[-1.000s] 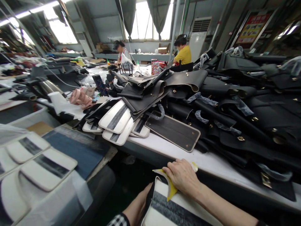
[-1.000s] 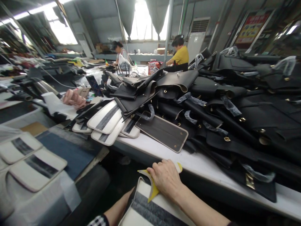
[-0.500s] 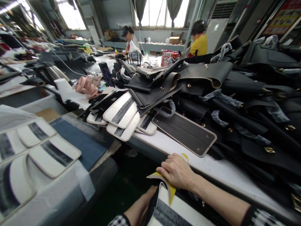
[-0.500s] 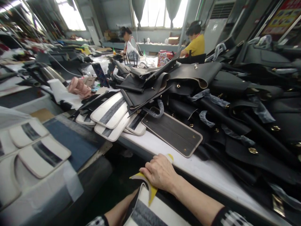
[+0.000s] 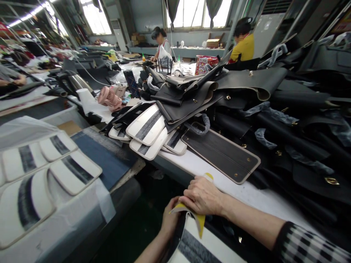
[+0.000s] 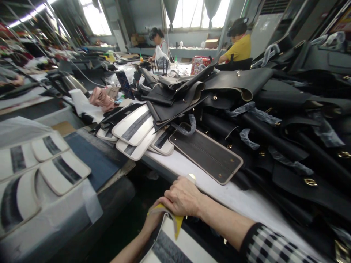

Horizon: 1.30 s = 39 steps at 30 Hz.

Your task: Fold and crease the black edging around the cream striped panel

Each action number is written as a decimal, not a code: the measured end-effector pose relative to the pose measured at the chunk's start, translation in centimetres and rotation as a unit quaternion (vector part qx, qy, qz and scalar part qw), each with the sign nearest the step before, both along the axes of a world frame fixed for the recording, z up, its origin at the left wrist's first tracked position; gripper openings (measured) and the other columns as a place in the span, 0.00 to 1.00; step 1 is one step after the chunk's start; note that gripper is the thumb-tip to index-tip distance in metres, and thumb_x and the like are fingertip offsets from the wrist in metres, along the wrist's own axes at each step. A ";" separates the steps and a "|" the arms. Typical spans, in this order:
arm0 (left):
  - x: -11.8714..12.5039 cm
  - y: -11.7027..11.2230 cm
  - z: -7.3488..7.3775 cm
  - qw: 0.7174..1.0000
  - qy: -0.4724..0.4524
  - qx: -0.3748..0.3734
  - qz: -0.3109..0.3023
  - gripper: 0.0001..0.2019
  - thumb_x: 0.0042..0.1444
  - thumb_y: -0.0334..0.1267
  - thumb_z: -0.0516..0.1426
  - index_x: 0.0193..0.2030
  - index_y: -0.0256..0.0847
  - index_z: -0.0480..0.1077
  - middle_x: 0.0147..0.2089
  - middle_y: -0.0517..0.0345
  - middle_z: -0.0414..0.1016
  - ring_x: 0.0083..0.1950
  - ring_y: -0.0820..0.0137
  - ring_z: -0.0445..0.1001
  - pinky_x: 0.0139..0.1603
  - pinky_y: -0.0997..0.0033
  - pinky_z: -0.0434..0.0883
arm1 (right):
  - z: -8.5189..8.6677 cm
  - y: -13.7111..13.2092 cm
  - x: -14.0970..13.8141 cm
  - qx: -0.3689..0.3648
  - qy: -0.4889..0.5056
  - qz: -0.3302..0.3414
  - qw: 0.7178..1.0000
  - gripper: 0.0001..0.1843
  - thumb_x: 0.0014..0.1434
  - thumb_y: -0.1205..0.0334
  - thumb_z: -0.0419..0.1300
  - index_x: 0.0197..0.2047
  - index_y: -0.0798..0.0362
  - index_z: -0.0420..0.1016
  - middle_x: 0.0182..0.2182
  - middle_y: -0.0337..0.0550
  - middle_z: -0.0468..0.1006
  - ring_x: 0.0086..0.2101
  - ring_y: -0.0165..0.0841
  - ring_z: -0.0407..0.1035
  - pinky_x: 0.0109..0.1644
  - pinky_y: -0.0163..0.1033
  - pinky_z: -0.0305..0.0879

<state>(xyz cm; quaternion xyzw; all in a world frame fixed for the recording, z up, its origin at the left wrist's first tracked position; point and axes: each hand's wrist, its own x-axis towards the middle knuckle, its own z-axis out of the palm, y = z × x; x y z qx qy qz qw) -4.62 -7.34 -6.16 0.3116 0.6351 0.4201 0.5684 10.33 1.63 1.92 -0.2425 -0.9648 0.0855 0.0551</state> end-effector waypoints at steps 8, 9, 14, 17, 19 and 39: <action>-2.0 -3.0 8.1 0.983 0.015 0.065 -0.171 0.24 0.55 0.41 0.62 0.59 0.43 0.69 0.51 0.54 0.79 0.51 0.58 0.77 0.53 0.64 0.74 | 0.3 0.2 0.0 0.009 -0.002 0.037 0.999 0.28 0.71 0.49 0.42 0.25 0.51 0.71 0.21 0.40 0.77 0.24 0.32 0.68 0.32 0.43 0.47; -1.9 -3.1 8.4 0.980 0.025 0.069 -0.184 0.23 0.56 0.40 0.61 0.59 0.44 0.69 0.51 0.56 0.79 0.51 0.60 0.77 0.53 0.65 0.74 | 0.4 0.2 0.0 0.010 -0.003 0.042 0.999 0.28 0.71 0.49 0.41 0.25 0.51 0.71 0.21 0.41 0.77 0.24 0.32 0.68 0.32 0.43 0.46; -1.8 -3.1 8.6 0.960 0.128 0.105 -0.224 0.14 0.60 0.41 0.58 0.52 0.43 0.73 0.43 0.58 0.79 0.45 0.64 0.78 0.47 0.72 0.73 | 0.7 0.0 0.1 0.010 -0.008 0.047 0.999 0.28 0.70 0.50 0.41 0.25 0.51 0.71 0.21 0.41 0.77 0.23 0.33 0.68 0.31 0.43 0.44; -1.9 -3.0 8.9 0.942 0.197 0.125 -0.242 0.14 0.62 0.43 0.56 0.51 0.40 0.74 0.41 0.56 0.79 0.42 0.65 0.77 0.43 0.74 0.70 | 0.7 -0.2 0.3 0.009 -0.012 0.049 0.999 0.28 0.70 0.50 0.42 0.26 0.51 0.72 0.21 0.43 0.78 0.23 0.33 0.69 0.31 0.43 0.43; -1.8 -3.0 9.2 0.933 0.226 0.130 -0.247 0.15 0.63 0.43 0.55 0.50 0.39 0.74 0.40 0.56 0.78 0.40 0.66 0.76 0.42 0.74 0.69 | 0.6 -0.2 0.4 0.011 -0.012 0.052 0.999 0.28 0.70 0.50 0.42 0.26 0.52 0.72 0.21 0.43 0.78 0.23 0.33 0.69 0.31 0.43 0.43; -1.3 -3.6 8.4 0.854 0.362 0.144 -0.344 0.16 0.68 0.41 0.46 0.51 0.38 0.71 0.40 0.50 0.78 0.40 0.62 0.77 0.40 0.67 0.64 | 0.5 -2.1 1.3 -0.012 -0.043 0.027 0.999 0.28 0.71 0.51 0.40 0.27 0.51 0.71 0.21 0.42 0.77 0.23 0.33 0.67 0.32 0.43 0.42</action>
